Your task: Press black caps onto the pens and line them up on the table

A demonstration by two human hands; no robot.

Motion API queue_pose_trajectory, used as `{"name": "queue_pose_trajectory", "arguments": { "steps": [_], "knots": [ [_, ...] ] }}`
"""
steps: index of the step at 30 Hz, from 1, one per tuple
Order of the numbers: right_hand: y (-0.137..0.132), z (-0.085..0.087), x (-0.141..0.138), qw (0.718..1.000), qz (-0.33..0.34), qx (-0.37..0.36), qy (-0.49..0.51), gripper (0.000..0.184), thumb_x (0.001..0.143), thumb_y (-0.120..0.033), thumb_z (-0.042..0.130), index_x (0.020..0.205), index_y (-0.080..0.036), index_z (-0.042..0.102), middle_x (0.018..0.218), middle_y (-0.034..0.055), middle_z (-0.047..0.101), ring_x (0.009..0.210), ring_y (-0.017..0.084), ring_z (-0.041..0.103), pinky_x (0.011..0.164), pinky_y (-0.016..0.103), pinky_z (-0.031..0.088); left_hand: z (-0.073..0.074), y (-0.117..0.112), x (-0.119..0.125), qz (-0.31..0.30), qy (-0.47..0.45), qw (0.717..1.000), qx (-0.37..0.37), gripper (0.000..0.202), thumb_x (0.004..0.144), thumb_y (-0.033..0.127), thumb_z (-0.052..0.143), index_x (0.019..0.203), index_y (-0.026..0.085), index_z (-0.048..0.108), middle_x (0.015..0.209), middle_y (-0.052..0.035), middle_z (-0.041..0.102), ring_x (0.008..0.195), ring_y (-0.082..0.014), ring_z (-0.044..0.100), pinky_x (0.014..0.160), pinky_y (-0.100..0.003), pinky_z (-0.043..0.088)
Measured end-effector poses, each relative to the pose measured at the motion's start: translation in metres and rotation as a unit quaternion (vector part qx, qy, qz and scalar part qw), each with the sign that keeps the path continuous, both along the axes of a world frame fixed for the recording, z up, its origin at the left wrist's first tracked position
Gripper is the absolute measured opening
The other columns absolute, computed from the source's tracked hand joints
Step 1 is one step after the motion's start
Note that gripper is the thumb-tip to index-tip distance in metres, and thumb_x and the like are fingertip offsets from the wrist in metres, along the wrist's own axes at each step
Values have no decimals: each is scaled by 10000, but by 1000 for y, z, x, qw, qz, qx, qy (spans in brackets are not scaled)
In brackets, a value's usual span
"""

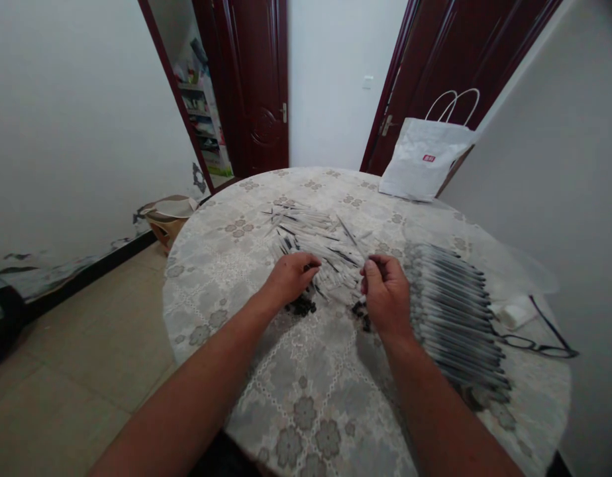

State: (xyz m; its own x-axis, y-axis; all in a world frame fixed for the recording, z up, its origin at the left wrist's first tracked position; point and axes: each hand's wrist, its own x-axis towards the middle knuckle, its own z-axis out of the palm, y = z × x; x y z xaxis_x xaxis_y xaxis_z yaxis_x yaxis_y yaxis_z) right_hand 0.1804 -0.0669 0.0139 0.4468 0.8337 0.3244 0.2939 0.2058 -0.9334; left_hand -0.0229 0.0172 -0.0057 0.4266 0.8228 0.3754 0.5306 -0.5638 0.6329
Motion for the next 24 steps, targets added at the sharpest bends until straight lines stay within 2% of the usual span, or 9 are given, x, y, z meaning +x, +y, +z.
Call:
{"name": "queue_pose_trajectory", "arguments": {
  "steps": [4, 8, 11, 16, 21, 24],
  "knots": [
    [-1, 17, 4, 998, 18, -23, 58, 320, 897, -496, 634, 1043, -210, 620, 762, -22, 651, 506, 109, 533, 456, 227, 416, 6, -3, 19, -47, 193, 975, 97, 222, 911, 240, 650, 1109, 191, 739, 1030, -99, 738, 1014, -256, 636, 912, -377, 476],
    [-10, 30, 8, 995, 51, -31, 77, 304, 892, -470, 661, 1046, -214, 610, 767, -24, 651, 497, 99, 525, 439, 216, 406, 7, -8, 32, -72, 265, 953, 128, 253, 914, 325, 656, 1126, 206, 728, 1020, -104, 714, 1004, -276, 599, 878, -398, 451],
    [-23, 29, 10, 996, 68, -39, 42, 290, 910, -460, 648, 1050, -209, 615, 761, -18, 647, 508, 99, 521, 444, 214, 410, 1, -11, 37, -72, 269, 950, 142, 204, 894, 339, 670, 1022, 193, 731, 973, -114, 697, 995, -294, 579, 860, -415, 424],
    [-38, 9, 13, 995, 76, -43, -47, 255, 945, -428, 603, 1068, -209, 641, 810, 15, 665, 626, 132, 593, 535, 237, 484, -11, -13, 42, -76, 240, 959, 130, 87, 853, 248, 689, 920, 194, 699, 868, -108, 700, 951, -299, 570, 856, -421, 387],
    [-39, -9, 21, 995, 45, -42, -74, 253, 952, -430, 591, 1072, -215, 649, 841, 29, 686, 680, 155, 620, 569, 257, 494, -19, -11, 37, -91, 192, 973, 92, 171, 856, 210, 672, 1026, 204, 694, 903, -106, 702, 958, -291, 565, 860, -403, 390],
    [-40, -16, 27, 995, 29, -54, -77, 258, 955, -434, 588, 1082, -218, 651, 817, 19, 678, 644, 151, 598, 565, 260, 486, -15, -11, 26, -110, 142, 981, 69, 195, 910, 217, 611, 1094, 196, 673, 1006, -108, 676, 972, -261, 577, 864, -369, 422]
  ]
}}
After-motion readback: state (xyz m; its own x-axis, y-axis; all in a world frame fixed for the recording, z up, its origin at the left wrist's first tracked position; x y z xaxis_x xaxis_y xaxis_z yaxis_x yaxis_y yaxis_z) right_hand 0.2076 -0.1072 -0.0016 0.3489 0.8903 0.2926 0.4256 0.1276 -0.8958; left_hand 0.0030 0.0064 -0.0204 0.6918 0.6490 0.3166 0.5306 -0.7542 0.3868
